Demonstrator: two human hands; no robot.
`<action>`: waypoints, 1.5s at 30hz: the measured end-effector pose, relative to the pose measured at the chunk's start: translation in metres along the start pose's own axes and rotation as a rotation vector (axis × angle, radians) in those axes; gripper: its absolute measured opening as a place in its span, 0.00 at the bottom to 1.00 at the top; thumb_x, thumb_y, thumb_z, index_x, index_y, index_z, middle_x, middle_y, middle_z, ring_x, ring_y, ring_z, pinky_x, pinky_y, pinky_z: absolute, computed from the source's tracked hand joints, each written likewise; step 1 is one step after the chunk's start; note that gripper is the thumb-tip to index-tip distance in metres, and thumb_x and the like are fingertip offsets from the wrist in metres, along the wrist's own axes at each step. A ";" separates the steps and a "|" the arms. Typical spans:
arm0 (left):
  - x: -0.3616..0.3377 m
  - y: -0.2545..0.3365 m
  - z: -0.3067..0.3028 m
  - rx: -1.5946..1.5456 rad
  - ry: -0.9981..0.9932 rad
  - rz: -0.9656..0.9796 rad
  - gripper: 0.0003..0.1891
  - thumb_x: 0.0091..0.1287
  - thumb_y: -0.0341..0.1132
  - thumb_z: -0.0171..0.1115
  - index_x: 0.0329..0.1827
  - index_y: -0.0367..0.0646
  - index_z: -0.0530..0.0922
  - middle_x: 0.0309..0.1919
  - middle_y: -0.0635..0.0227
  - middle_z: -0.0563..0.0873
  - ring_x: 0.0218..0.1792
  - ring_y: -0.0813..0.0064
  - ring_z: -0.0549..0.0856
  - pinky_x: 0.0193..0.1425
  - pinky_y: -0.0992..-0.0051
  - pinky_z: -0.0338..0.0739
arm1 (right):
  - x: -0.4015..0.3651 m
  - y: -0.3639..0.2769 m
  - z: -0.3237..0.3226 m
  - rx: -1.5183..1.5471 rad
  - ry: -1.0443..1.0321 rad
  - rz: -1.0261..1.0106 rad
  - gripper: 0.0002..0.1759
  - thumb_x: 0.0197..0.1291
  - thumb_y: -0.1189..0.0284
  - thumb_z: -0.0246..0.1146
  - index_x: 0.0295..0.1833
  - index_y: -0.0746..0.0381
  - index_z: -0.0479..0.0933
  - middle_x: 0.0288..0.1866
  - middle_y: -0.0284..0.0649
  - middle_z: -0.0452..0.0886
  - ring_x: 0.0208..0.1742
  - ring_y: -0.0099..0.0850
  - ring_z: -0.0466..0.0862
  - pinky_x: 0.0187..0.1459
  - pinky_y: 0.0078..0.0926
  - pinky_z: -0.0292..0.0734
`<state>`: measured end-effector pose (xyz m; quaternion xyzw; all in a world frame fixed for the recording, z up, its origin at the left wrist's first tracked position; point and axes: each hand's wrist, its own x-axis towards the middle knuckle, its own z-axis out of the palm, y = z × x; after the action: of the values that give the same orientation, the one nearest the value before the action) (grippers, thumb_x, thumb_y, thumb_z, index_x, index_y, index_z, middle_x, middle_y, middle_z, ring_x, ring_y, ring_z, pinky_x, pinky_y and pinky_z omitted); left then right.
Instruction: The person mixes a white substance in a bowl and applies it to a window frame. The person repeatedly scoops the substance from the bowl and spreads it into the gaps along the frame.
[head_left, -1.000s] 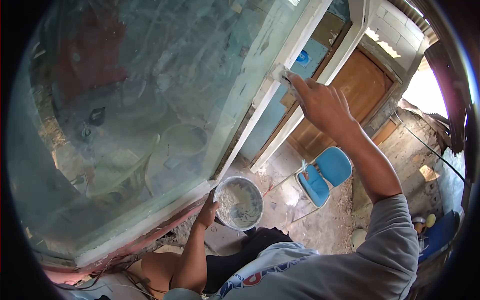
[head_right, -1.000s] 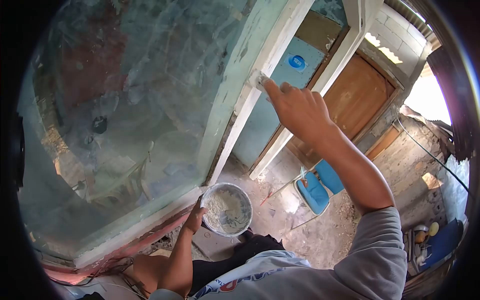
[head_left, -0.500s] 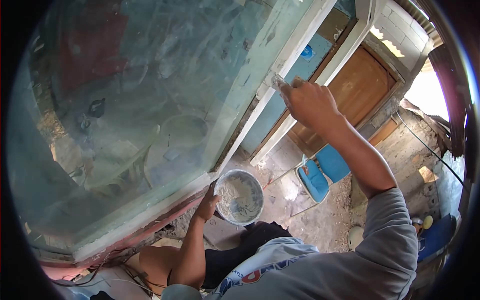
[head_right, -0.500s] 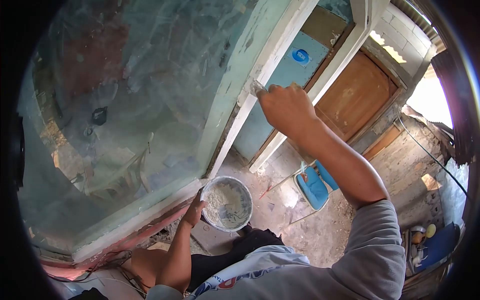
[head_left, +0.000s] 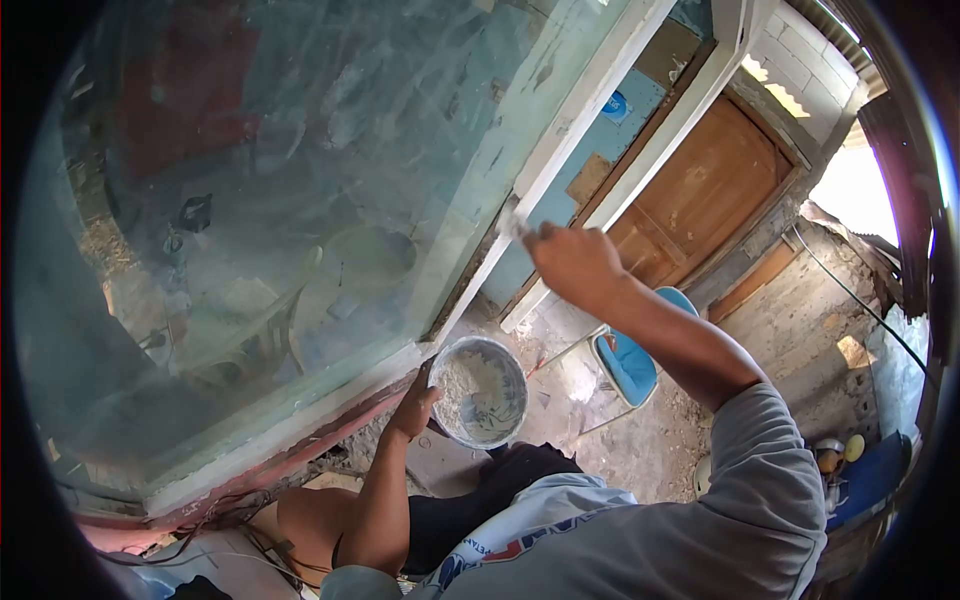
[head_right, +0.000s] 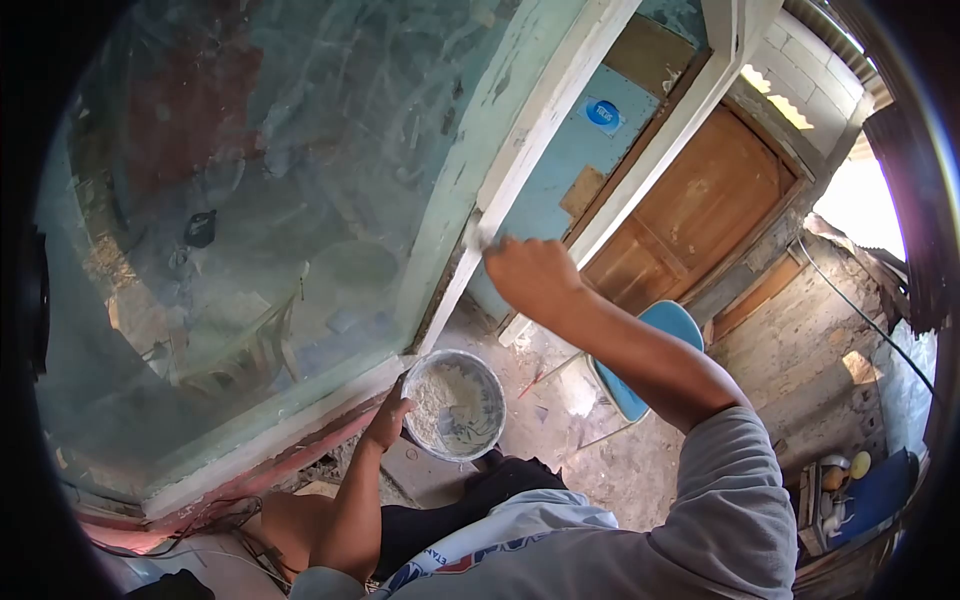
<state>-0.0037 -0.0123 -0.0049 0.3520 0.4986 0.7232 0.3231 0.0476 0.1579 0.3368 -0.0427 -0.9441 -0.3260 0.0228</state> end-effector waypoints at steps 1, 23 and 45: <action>-0.001 0.000 0.001 0.025 0.019 -0.005 0.37 0.67 0.32 0.50 0.81 0.34 0.54 0.79 0.53 0.60 0.81 0.61 0.55 0.83 0.67 0.46 | -0.002 -0.002 0.003 -0.013 -0.041 -0.044 0.19 0.66 0.74 0.55 0.60 0.59 0.79 0.43 0.44 0.83 0.37 0.44 0.89 0.34 0.44 0.85; 0.001 0.001 0.003 0.004 0.021 -0.021 0.39 0.64 0.31 0.50 0.81 0.34 0.54 0.79 0.53 0.60 0.81 0.61 0.55 0.83 0.68 0.47 | -0.001 0.030 -0.039 -0.062 0.030 0.022 0.17 0.65 0.75 0.56 0.57 0.60 0.81 0.43 0.45 0.85 0.39 0.45 0.89 0.36 0.44 0.86; 0.003 -0.002 -0.003 0.017 0.007 -0.007 0.38 0.65 0.31 0.50 0.81 0.35 0.54 0.79 0.54 0.60 0.81 0.61 0.55 0.83 0.68 0.47 | 0.004 0.041 -0.069 0.000 0.124 0.185 0.12 0.65 0.72 0.58 0.50 0.58 0.84 0.41 0.46 0.86 0.43 0.46 0.89 0.41 0.46 0.86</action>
<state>-0.0074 -0.0105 -0.0072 0.3505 0.5070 0.7192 0.3207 0.0490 0.1479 0.4161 -0.1096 -0.9330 -0.3243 0.1113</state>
